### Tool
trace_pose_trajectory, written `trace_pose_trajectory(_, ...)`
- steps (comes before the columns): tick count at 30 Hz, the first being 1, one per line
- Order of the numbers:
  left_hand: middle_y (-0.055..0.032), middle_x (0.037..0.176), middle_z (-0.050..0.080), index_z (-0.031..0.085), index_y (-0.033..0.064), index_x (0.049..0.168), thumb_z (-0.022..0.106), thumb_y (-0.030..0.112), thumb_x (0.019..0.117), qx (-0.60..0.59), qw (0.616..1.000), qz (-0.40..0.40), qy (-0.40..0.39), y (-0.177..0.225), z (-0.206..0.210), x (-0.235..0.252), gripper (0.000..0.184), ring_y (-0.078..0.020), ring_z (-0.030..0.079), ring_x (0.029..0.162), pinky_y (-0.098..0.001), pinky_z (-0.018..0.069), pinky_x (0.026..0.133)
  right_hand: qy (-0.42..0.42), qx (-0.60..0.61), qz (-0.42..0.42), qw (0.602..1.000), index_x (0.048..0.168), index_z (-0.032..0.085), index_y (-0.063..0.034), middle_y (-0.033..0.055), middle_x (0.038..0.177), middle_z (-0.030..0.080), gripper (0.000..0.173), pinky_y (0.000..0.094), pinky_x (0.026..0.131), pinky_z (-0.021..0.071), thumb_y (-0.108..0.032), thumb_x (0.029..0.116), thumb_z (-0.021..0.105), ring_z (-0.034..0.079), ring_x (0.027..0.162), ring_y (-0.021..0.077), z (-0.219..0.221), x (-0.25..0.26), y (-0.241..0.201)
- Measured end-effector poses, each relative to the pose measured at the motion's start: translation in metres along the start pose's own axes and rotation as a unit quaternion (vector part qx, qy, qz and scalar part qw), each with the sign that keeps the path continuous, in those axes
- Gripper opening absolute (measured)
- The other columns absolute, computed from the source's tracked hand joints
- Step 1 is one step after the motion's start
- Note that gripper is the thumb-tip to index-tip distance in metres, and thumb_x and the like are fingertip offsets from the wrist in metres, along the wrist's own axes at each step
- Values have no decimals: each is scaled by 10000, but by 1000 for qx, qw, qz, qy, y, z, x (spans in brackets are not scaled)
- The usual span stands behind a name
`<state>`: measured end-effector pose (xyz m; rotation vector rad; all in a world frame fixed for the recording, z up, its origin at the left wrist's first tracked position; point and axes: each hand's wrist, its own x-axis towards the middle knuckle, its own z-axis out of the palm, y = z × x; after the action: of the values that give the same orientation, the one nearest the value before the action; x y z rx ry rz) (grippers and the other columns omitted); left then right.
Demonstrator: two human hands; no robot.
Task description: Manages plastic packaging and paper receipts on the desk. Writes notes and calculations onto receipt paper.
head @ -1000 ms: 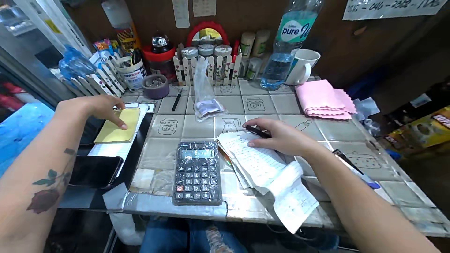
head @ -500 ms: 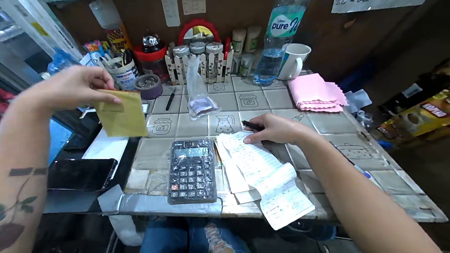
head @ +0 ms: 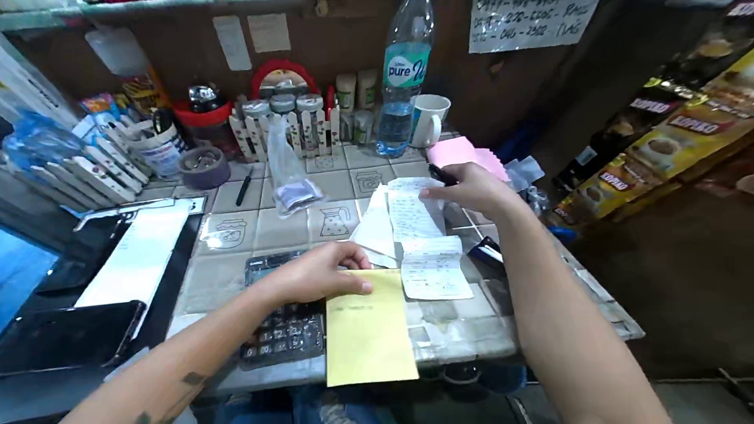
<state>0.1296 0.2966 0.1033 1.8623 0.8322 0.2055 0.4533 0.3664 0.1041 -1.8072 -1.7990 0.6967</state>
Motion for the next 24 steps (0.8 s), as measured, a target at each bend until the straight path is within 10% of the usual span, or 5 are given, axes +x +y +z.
trace_pose_trajectory(8,-114,1126,674,688,110,1159,786,315,909,328,926,-59,178,-17,-42,-21,337,-308,657,1051,-581,533,873,95,115,-96,984,1114,557,-89,18,812,553,266,264,502,431,-163,895,688,489,568,69,-19,-46,-44)
trace_pose_trajectory(13,-60,1316,649,496,34,1441,646,481,945,-52,978,152,132,6,-18,-13,685,-143,676,1134,-348,596,955,20,168,-293,941,1062,562,-65,-3,864,653,279,237,547,509,-193,889,741,601,664,65,42,-76,-90)
trace_pose_trajectory(18,-86,1020,742,614,-33,1236,596,35,1007,-249,936,143,203,3,-10,-12,239,-148,748,872,-310,647,801,-118,229,-327,909,1177,655,-131,-55,1007,724,207,156,575,506,-216,990,624,621,713,-4,44,-78,-95)
trace_pose_trajectory(21,-89,961,747,630,-28,1182,581,12,1009,-242,940,140,198,-5,-21,-19,184,-146,746,799,-300,649,757,-10,218,-274,937,1180,668,-213,-116,964,677,210,134,444,371,-278,982,645,461,532,-32,33,-73,-85)
trace_pose_trajectory(24,-26,945,743,672,10,1135,585,69,1000,-204,952,171,151,-8,-33,-28,172,-85,715,811,-261,620,754,-85,199,-239,947,1354,607,-215,-106,1142,693,497,166,578,518,-460,927,679,609,711,-14,38,-67,-81)
